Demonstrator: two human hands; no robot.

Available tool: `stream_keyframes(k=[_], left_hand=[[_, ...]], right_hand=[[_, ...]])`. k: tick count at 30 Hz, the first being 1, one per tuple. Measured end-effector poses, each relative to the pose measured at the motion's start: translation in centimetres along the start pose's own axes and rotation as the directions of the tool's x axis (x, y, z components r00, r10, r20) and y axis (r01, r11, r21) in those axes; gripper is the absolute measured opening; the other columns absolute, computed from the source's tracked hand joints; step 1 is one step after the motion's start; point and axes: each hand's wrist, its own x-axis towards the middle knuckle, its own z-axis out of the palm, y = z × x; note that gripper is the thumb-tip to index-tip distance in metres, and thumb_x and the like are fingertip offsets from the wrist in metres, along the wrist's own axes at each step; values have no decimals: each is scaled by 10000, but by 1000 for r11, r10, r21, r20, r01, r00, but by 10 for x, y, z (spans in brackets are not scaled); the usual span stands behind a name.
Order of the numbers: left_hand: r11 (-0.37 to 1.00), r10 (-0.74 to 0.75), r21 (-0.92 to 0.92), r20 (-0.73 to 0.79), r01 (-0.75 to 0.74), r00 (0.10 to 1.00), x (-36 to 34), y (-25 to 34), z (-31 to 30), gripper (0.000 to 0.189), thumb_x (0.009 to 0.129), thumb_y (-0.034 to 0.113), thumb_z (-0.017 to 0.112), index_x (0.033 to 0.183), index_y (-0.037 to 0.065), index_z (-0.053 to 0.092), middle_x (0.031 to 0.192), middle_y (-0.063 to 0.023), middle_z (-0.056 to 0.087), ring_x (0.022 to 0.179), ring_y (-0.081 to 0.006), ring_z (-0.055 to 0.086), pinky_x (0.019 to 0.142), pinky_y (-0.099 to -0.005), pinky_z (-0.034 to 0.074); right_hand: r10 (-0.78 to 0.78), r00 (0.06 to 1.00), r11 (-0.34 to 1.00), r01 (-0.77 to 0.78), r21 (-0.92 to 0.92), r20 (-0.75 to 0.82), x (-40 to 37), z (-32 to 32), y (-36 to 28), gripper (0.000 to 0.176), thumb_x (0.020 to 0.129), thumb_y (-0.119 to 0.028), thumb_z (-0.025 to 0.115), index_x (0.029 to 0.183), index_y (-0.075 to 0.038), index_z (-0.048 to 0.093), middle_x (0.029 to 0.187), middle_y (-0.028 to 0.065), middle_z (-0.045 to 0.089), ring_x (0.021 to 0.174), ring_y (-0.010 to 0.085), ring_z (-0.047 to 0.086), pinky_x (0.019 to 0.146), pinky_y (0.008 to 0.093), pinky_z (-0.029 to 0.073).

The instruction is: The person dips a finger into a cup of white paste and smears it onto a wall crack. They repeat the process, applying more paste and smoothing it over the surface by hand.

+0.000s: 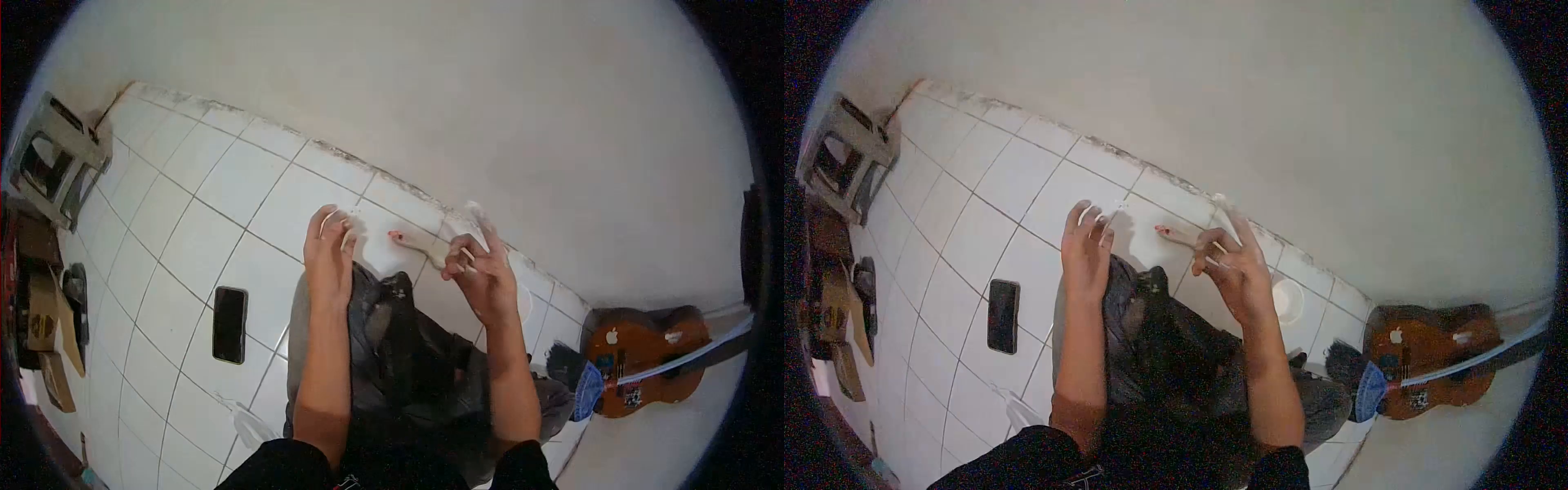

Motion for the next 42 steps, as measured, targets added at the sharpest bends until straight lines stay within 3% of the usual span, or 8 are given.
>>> stream_keyframes(k=[3,4,5,6,10,17,30,42], left_hand=[[913,-65,-408,-128,7,990,16,0,-17,300,878,111,591,1167,86,513,999,-50,526,895,-163,508,785,-294,436],[836,-70,-548,-70,20,995,18,5,-16,240,879,121,587,1110,95,525,973,-39,520,912,-152,499,787,-287,418],[844,-119,-535,-120,37,986,16,7,-11,197,883,122,578,1073,109,525,948,-21,514,895,-139,495,781,-285,413],[837,-124,-547,-137,30,983,16,9,-7,197,883,122,578,1073,109,525,948,-21,514,895,-139,495,781,-285,413],[844,-155,-533,-137,59,978,19,5,-11,247,864,121,595,1097,106,515,922,-24,517,849,-135,505,772,-289,424],[816,-187,-567,-76,112,979,24,1,-17,204,892,146,563,1094,126,541,918,0,543,894,-131,506,815,-306,411],[830,-164,-550,-77,95,983,25,1,-15,227,879,152,562,1097,116,510,923,-4,517,885,-129,494,832,-307,405],[789,-173,-606,-71,95,982,26,4,-23,224,883,165,559,1098,120,516,927,-3,506,897,-129,491,839,-303,411]], right_hand=[[88,991,561,32,-827,97,66,-17,36,734,851,-136,611,1515,-209,306,889,105,633,724,248,609,703,394,512],[107,989,548,24,-836,99,81,-4,40,734,851,-136,611,1515,-209,306,889,105,633,724,248,609,703,394,512],[144,984,146,80,-986,101,94,9,46,765,847,-159,623,1522,-249,275,895,118,648,768,257,635,708,393,520],[180,979,-280,142,-949,94,107,19,54,798,843,-183,635,1530,-290,244,901,131,662,812,266,661,713,392,529],[232,956,-756,293,-585,179,165,16,94,814,827,-230,628,1529,-333,227,883,125,688,729,292,692,605,455,549],[219,924,-911,309,-274,312,235,0,108,828,823,-208,623,1522,-390,220,709,47,664,557,242,656,484,379,491],[321,915,-925,358,-125,242,269,18,106,654,914,-266,575,1493,-403,304,628,19,642,518,194,618,492,354,470],[438,866,-896,441,45,243,274,16,99,767,833,-161,583,1529,-264,277,616,24,643,505,193,627,477,355,474]])
